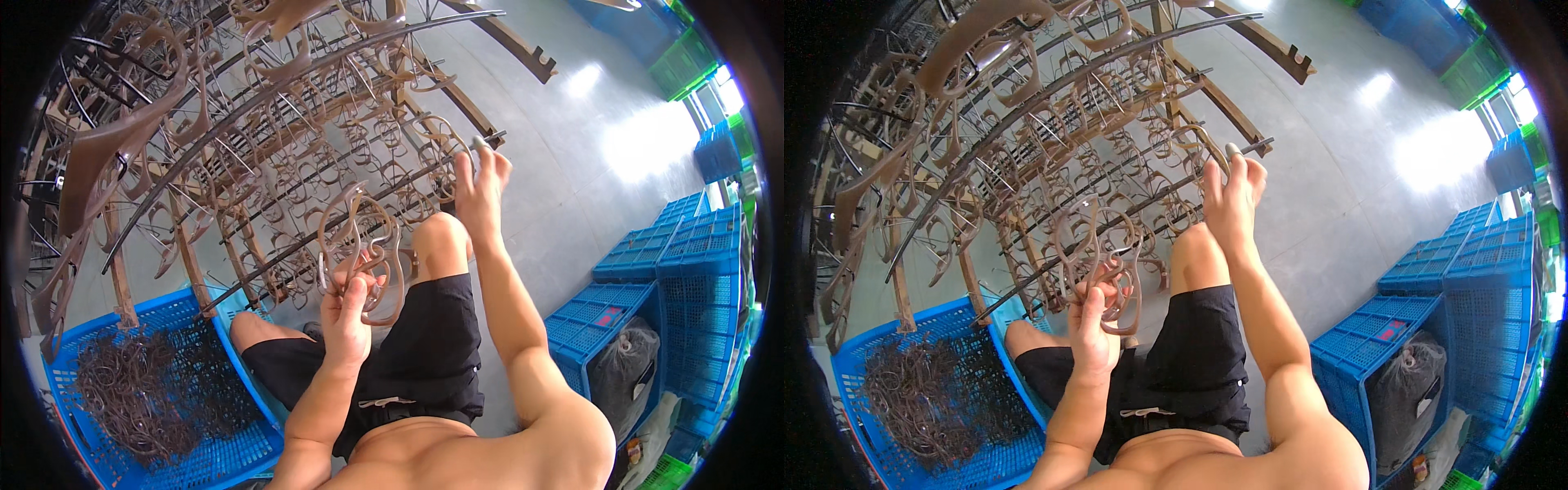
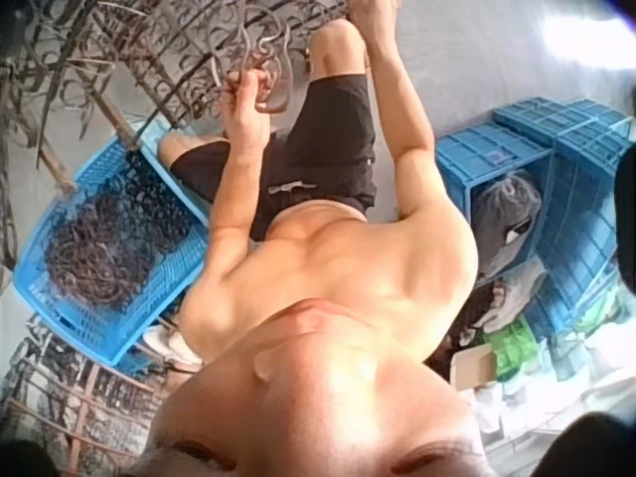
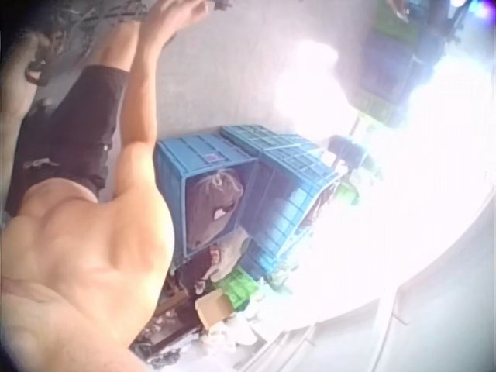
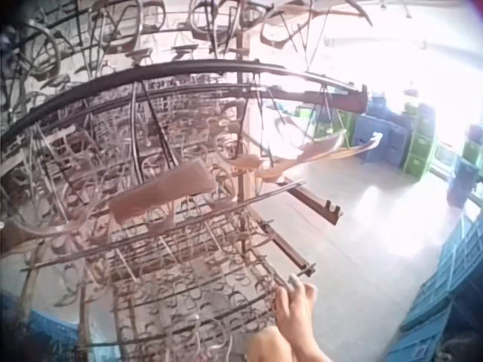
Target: The person sits on the floor and repeatedly picks up small wire loops from a blue basket, then attaches them to hooks on a metal rack. The person occasionally adjusts the rack or moves the basket while continuing to hang the wire pieces.
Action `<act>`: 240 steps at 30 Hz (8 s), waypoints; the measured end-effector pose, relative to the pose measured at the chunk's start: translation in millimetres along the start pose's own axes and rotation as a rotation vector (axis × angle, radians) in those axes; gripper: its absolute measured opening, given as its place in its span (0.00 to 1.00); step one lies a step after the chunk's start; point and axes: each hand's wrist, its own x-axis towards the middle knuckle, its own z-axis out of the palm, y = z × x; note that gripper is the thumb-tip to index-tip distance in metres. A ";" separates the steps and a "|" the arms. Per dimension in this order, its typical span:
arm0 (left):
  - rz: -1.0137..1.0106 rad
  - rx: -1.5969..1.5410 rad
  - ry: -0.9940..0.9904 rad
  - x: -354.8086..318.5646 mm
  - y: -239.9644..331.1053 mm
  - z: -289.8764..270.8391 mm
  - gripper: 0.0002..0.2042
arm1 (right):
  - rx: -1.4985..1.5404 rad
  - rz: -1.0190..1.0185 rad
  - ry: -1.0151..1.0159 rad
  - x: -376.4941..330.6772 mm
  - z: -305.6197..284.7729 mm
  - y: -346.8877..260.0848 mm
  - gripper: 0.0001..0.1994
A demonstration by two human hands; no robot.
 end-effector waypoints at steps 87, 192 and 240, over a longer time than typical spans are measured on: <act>0.144 0.454 0.151 -53.5 39.8 -64.6 0.09 | -0.256 -0.410 -0.419 -131.7 70.1 -77.0 0.27; 0.334 0.566 0.252 -66.9 36.4 -146.9 0.12 | -0.119 0.254 -0.146 -129.7 193.2 -29.0 0.13; 0.267 0.887 -0.142 -81.1 136.7 -175.0 0.07 | -0.187 -0.489 -1.099 -180.9 167.3 -105.2 0.20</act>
